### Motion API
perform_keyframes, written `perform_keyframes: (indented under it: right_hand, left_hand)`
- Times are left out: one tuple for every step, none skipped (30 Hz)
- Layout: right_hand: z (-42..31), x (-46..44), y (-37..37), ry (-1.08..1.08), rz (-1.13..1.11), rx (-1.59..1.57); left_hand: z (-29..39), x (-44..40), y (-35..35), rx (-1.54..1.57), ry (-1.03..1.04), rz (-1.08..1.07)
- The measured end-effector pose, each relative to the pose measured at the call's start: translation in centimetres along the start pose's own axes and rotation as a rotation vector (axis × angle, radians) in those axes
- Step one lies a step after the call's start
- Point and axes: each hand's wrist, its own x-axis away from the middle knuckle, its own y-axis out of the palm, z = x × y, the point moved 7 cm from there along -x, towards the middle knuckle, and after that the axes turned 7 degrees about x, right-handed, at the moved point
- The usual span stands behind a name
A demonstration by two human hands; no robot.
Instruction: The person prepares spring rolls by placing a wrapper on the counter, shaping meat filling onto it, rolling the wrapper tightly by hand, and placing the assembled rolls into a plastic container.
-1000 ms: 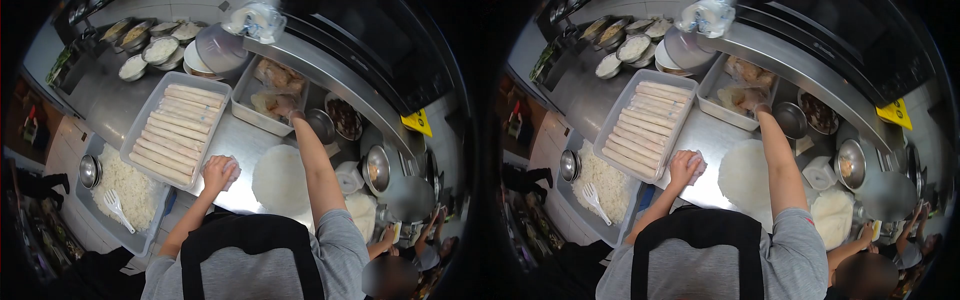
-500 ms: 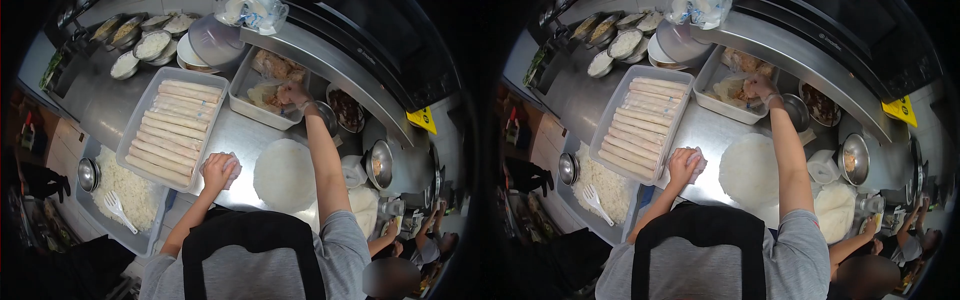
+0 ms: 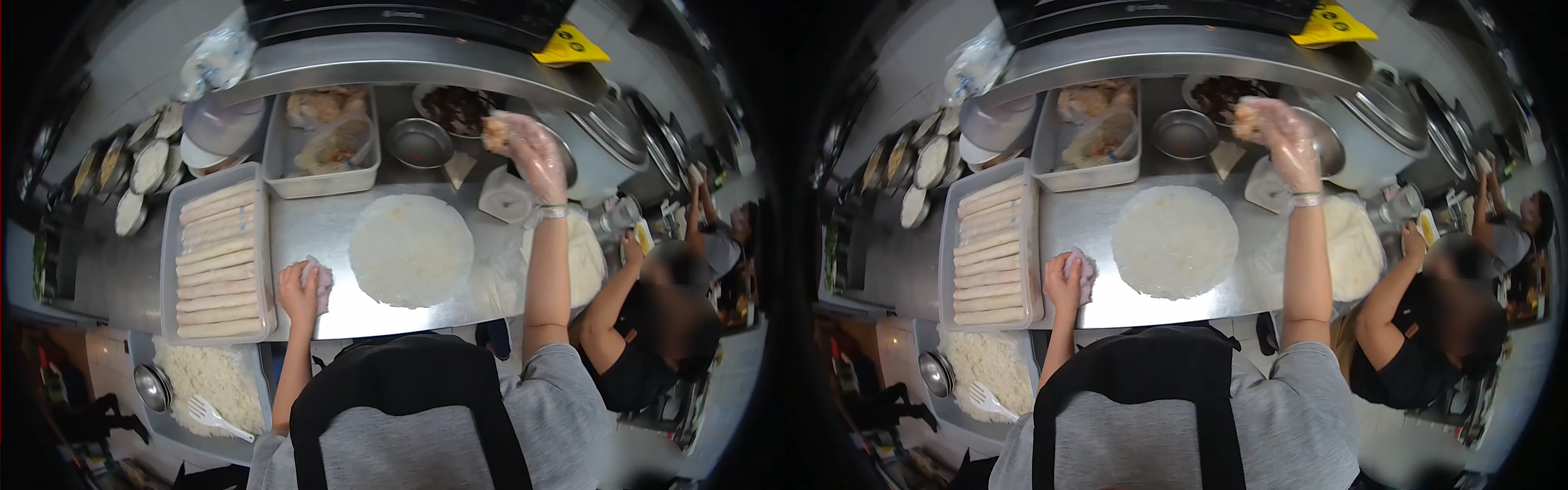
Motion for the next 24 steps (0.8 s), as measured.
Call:
perform_keyframes:
  right_hand:
    - [0.0, 0.2, -2.9, 0.018, 0.089, 0.117]
    - [1.2, 0.0, -5.7, 0.021, 0.11, 0.123]
    - [2.5, -0.6, -8.5, -0.084, 0.149, 0.254]
    - [2.8, -0.8, -10.3, -0.19, 0.184, 0.386]
    - [2.6, -0.8, -10.8, -0.186, 0.199, 0.392]
    - [2.6, -0.8, -10.8, -0.079, 0.231, 0.624]
    - [2.8, -1.1, -11.4, 0.032, 0.258, 0.852]
    - [4.8, -2.0, -12.7, -0.09, 0.313, 0.715]
    - [4.9, -2.5, -13.4, -0.087, 0.318, 0.714]
    - [5.6, -2.9, -14.1, -0.041, 0.309, 0.561]
    - [6.5, -2.9, -14.7, 0.005, 0.298, 0.408]
    - [5.1, -2.5, -14.6, 0.014, 0.287, 0.446]
    - [4.4, -2.2, -14.6, 0.022, 0.29, 0.443]
    - [3.7, -1.8, -14.5, 0.03, 0.286, 0.433]
    - [3.4, -1.4, -14.5, 0.039, 0.282, 0.422]
    - [2.9, -1.0, -14.3, 0.011, 0.283, 0.417]
    - [2.7, -0.7, -14.3, 0.019, 0.287, 0.415]
    - [2.6, -0.6, -14.4, 0.023, 0.273, 0.412]
    - [2.6, -0.6, -14.5, 0.024, 0.261, 0.409]
    - [2.7, -0.7, -14.6, 0.034, 0.242, 0.412]
    - [2.6, -0.5, -14.7, 0.038, 0.245, 0.41]
    - [2.4, -0.5, -14.5, 0.013, 0.223, 0.4]
    - [2.2, -0.5, -14.4, -0.013, 0.2, 0.389]
    - [1.9, -0.4, -14.3, -0.015, 0.191, 0.418]
  left_hand:
    - [0.1, 0.0, 0.1, 0.01, 0.013, -0.015]
    - [0.0, 0.0, 0.1, 0.009, 0.015, -0.008]
    - [0.1, 0.0, 0.1, 0.006, 0.017, -0.001]
    - [0.3, 0.0, 0.1, 0.0, 0.015, 0.003]
    - [0.4, 0.0, 0.1, 0.006, 0.026, -0.008]
    - [0.4, 0.1, 0.1, 0.0, 0.022, 0.002]
    - [0.5, 0.0, 0.0, -0.006, 0.015, 0.015]
    - [0.3, 0.1, 0.0, -0.011, -0.01, 0.011]
    - [0.3, 0.1, 0.1, -0.012, -0.005, 0.006]
    - [0.3, 0.2, 0.1, -0.032, -0.004, 0.011]
    - [0.1, 0.2, 0.1, -0.053, -0.004, 0.016]
    - [0.0, 0.3, 0.2, -0.058, -0.003, 0.01]
    - [-0.2, 0.3, 0.2, -0.049, -0.01, 0.012]
    - [-0.4, 0.3, 0.3, -0.04, -0.017, 0.013]
    - [-0.4, 0.3, 0.4, -0.044, -0.017, 0.003]
    - [-0.5, 0.3, 0.4, -0.041, -0.021, 0.009]
    - [-0.6, 0.4, 0.4, -0.037, -0.025, 0.015]
    - [-0.6, 0.4, 0.4, -0.041, -0.024, 0.009]
    - [-0.6, 0.4, 0.4, -0.043, -0.026, 0.011]
    - [-0.6, 0.4, 0.4, -0.045, -0.028, 0.013]
    - [-0.7, 0.5, 0.4, -0.047, -0.026, 0.009]
    - [-0.7, 0.5, 0.4, -0.042, -0.028, 0.01]
    - [-0.8, 0.5, 0.4, -0.036, -0.03, 0.012]
    - [-0.8, 0.5, 0.5, -0.037, -0.026, 0.007]
